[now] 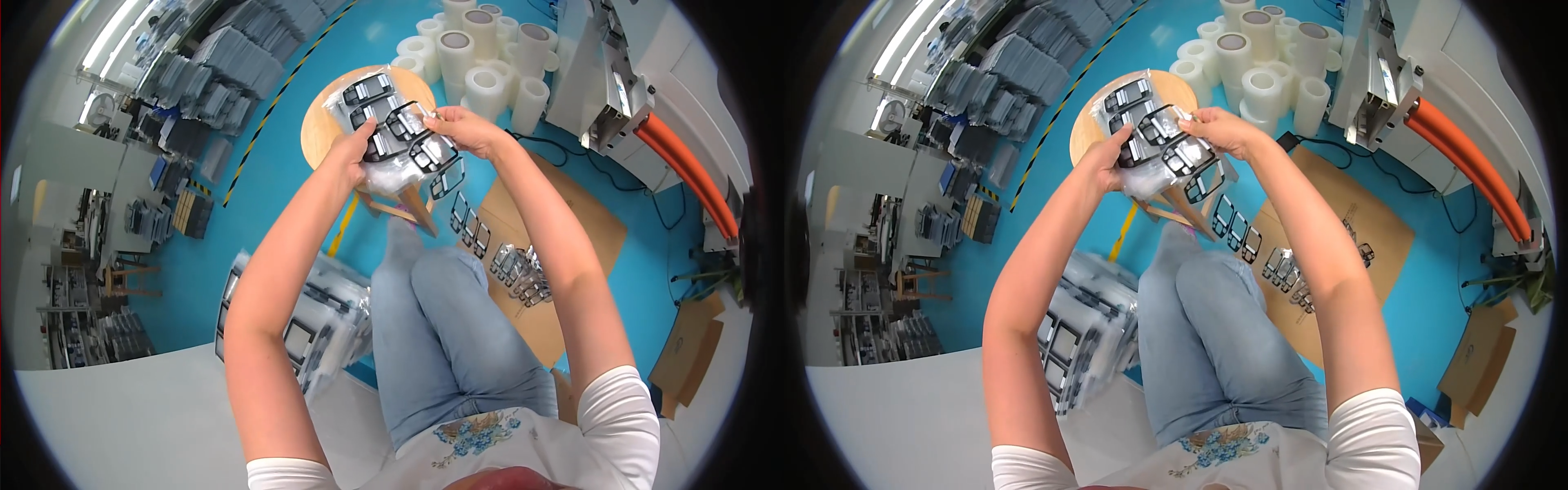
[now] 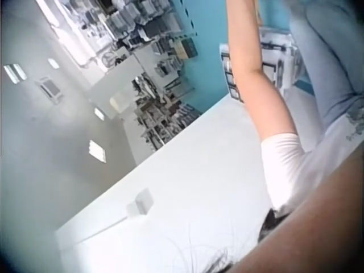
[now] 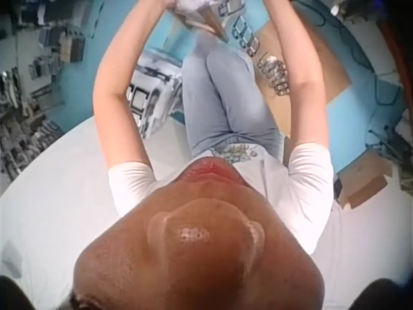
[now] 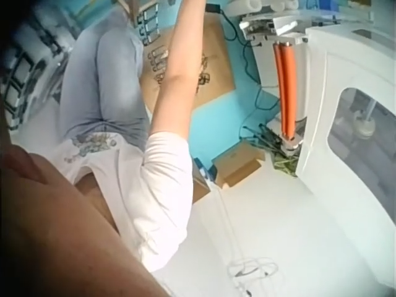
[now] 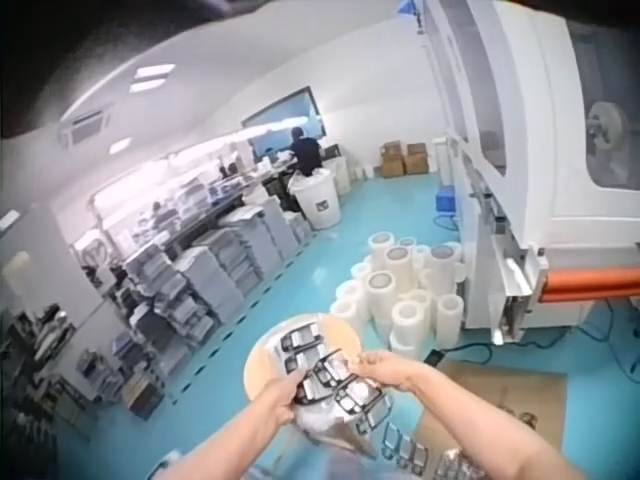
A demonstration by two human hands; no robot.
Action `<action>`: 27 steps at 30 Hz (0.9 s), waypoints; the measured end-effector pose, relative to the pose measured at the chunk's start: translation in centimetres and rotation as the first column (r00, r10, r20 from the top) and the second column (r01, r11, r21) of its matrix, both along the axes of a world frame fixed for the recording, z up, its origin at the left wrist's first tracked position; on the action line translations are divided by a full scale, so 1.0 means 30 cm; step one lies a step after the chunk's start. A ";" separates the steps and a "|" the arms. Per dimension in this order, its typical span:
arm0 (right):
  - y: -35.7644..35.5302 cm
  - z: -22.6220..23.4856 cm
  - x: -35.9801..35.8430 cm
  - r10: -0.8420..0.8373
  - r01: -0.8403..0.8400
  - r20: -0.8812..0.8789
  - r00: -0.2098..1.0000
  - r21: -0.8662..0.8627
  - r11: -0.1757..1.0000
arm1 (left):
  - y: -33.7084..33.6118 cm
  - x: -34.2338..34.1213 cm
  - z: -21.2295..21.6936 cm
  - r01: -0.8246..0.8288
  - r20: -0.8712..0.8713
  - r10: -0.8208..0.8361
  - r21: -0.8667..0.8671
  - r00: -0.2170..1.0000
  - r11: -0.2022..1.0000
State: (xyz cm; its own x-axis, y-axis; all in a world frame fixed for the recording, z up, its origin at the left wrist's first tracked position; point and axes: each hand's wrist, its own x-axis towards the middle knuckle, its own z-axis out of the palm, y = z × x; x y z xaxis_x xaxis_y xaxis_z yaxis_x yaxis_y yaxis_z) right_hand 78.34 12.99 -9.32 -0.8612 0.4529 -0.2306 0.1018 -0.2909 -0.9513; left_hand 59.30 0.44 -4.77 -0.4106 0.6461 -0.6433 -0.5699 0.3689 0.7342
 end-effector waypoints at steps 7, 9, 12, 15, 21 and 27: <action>-0.062 -0.055 0.017 -0.078 0.009 -0.193 0.978 -0.335 0.942 | -0.005 0.054 0.045 -0.024 0.053 0.023 0.016 0.998 1.000; -0.092 -0.041 0.018 -0.056 -0.012 -0.199 0.978 -0.329 0.944 | -0.026 0.024 0.058 0.122 0.024 -0.122 -0.017 0.992 0.992; -0.100 -0.063 -0.013 -0.017 -0.046 -0.206 0.978 -0.296 0.954 | -0.034 -0.016 0.056 0.122 0.031 -0.121 -0.065 0.992 0.990; -0.081 -0.100 -0.013 -0.038 -0.023 -0.211 0.977 -0.280 0.960 | -0.026 -0.002 0.055 0.097 0.074 -0.093 -0.053 0.993 0.994; -0.083 -0.099 -0.001 -0.029 -0.023 -0.189 0.982 -0.268 0.963 | 0.006 0.024 0.089 0.113 0.206 -0.100 -0.051 0.974 0.992; -0.131 -0.060 0.080 -0.125 0.095 -0.194 0.973 -0.160 0.982 | 0.020 -0.062 0.045 0.248 0.074 -0.252 0.060 0.965 0.967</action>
State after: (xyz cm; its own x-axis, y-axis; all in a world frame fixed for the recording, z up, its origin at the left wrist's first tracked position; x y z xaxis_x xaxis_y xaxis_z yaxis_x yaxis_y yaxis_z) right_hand 80.74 9.07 -11.12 -0.8436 0.5212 -0.1289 -0.1288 -0.4296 -0.8938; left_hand 57.44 1.05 -3.43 -0.1799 0.7538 -0.6320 -0.5220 0.4714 0.7109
